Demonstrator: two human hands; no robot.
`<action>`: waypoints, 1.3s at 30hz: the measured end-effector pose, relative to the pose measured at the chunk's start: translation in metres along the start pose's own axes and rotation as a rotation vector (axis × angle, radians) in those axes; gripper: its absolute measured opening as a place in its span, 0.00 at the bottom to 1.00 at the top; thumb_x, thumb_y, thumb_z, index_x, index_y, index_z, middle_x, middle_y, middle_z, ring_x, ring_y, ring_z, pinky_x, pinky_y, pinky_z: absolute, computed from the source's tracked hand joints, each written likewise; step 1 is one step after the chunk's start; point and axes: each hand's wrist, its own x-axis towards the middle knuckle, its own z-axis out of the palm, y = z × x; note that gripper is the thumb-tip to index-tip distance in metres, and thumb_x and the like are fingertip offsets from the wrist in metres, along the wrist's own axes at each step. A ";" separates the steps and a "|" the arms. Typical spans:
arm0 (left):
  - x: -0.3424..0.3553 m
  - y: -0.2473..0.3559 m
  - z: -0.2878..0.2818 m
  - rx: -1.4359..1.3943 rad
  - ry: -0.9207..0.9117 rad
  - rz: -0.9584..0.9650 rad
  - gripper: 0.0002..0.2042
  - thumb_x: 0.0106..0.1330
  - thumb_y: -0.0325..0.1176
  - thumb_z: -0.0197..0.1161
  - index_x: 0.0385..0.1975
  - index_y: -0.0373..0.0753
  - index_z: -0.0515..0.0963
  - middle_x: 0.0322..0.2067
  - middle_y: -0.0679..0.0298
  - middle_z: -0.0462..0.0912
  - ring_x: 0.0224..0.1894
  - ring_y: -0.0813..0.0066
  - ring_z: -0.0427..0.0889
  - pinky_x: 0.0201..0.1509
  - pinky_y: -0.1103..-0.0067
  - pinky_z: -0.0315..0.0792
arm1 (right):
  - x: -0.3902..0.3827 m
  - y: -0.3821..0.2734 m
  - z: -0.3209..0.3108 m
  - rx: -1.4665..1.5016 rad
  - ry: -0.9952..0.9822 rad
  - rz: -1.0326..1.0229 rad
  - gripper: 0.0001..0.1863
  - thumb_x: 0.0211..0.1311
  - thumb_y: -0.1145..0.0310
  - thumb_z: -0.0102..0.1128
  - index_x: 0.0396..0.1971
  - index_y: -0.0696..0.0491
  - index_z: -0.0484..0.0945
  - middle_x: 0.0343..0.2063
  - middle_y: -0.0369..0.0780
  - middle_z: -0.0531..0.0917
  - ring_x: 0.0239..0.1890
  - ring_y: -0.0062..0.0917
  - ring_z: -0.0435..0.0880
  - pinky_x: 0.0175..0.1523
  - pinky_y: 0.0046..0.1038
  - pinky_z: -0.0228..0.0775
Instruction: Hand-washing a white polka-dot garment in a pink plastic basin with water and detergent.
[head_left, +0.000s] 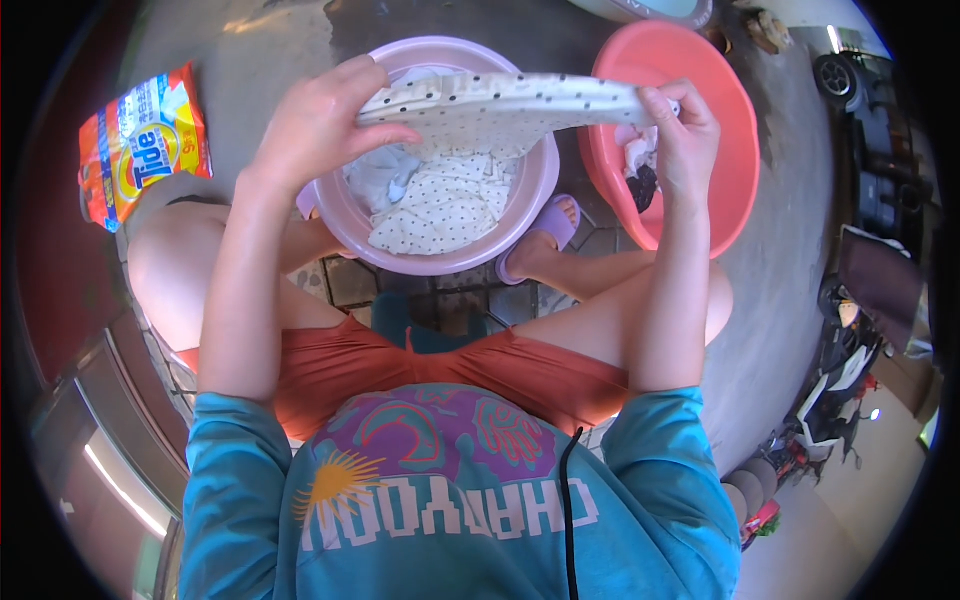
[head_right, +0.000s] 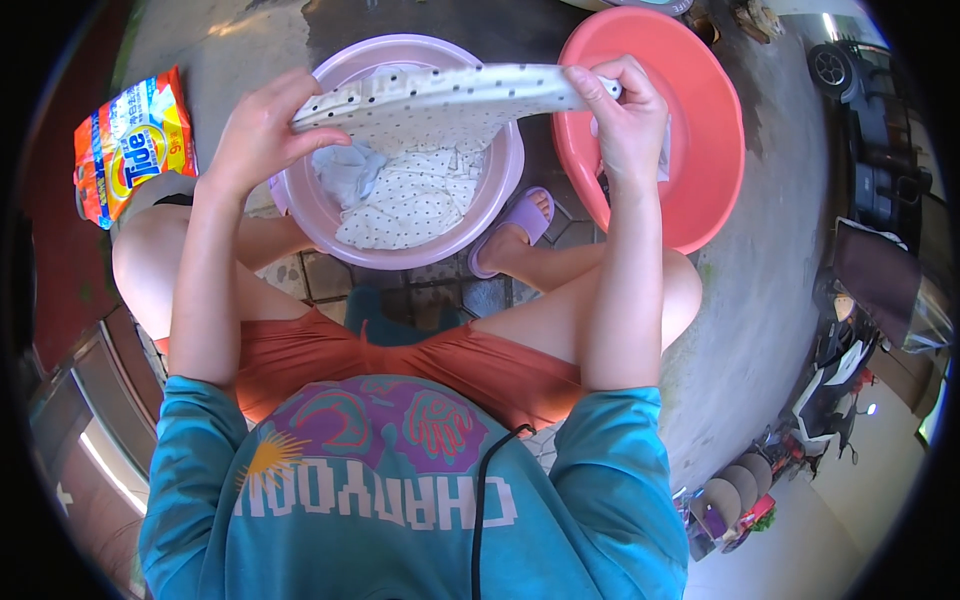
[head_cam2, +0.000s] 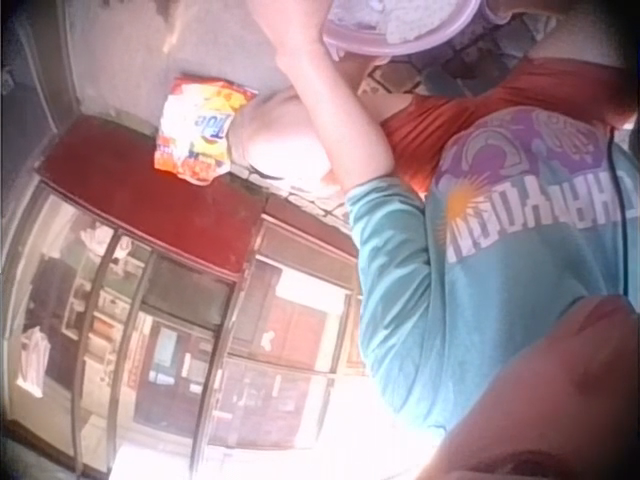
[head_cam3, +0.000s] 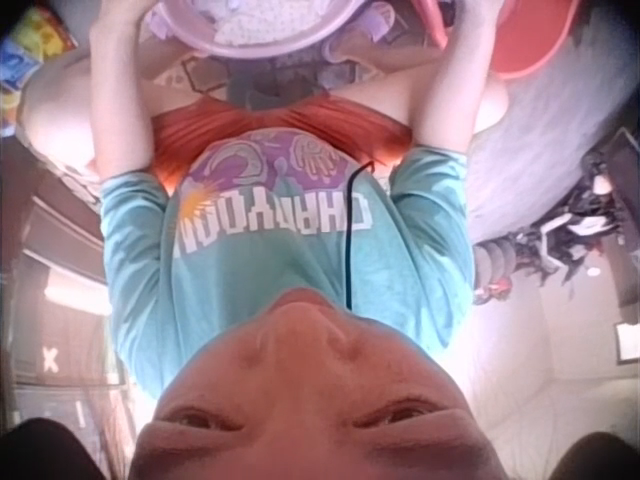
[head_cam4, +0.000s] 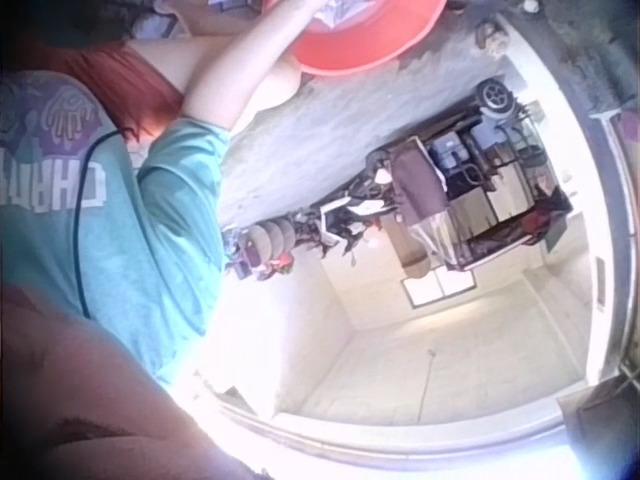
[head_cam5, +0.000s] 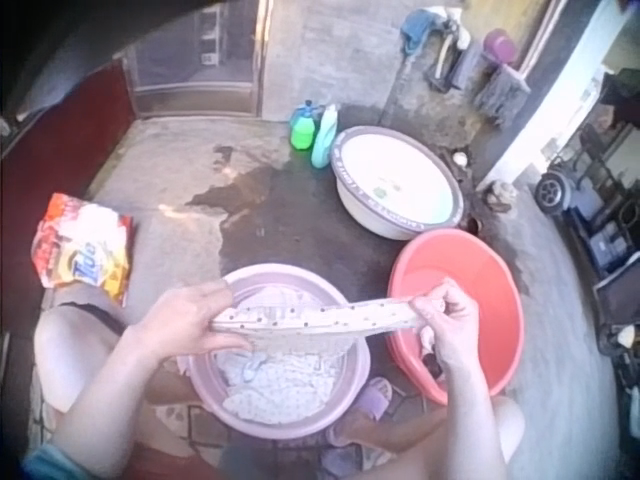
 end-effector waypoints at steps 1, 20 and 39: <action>0.001 0.001 0.001 0.000 -0.001 0.002 0.19 0.50 0.47 0.69 0.30 0.38 0.74 0.22 0.61 0.74 0.25 0.56 0.76 0.29 0.69 0.71 | 0.000 -0.001 -0.001 -0.008 0.003 -0.009 0.06 0.50 0.73 0.69 0.26 0.56 0.80 0.24 0.30 0.74 0.29 0.12 0.71 0.35 0.17 0.63; 0.004 -0.012 -0.002 -0.451 0.094 -0.341 0.09 0.57 0.35 0.67 0.29 0.38 0.77 0.28 0.71 0.78 0.30 0.78 0.75 0.36 0.81 0.69 | -0.004 -0.002 0.002 -0.945 -0.176 -0.363 0.15 0.50 0.59 0.69 0.26 0.57 0.80 0.28 0.35 0.78 0.33 0.25 0.71 0.39 0.26 0.66; 0.024 -0.007 0.071 -1.341 0.725 -0.923 0.12 0.70 0.41 0.53 0.35 0.38 0.73 0.28 0.68 0.79 0.26 0.80 0.76 0.30 0.82 0.72 | -0.033 -0.012 0.133 0.378 -0.465 -0.049 0.09 0.57 0.65 0.61 0.31 0.55 0.77 0.47 0.36 0.79 0.47 0.23 0.80 0.46 0.24 0.73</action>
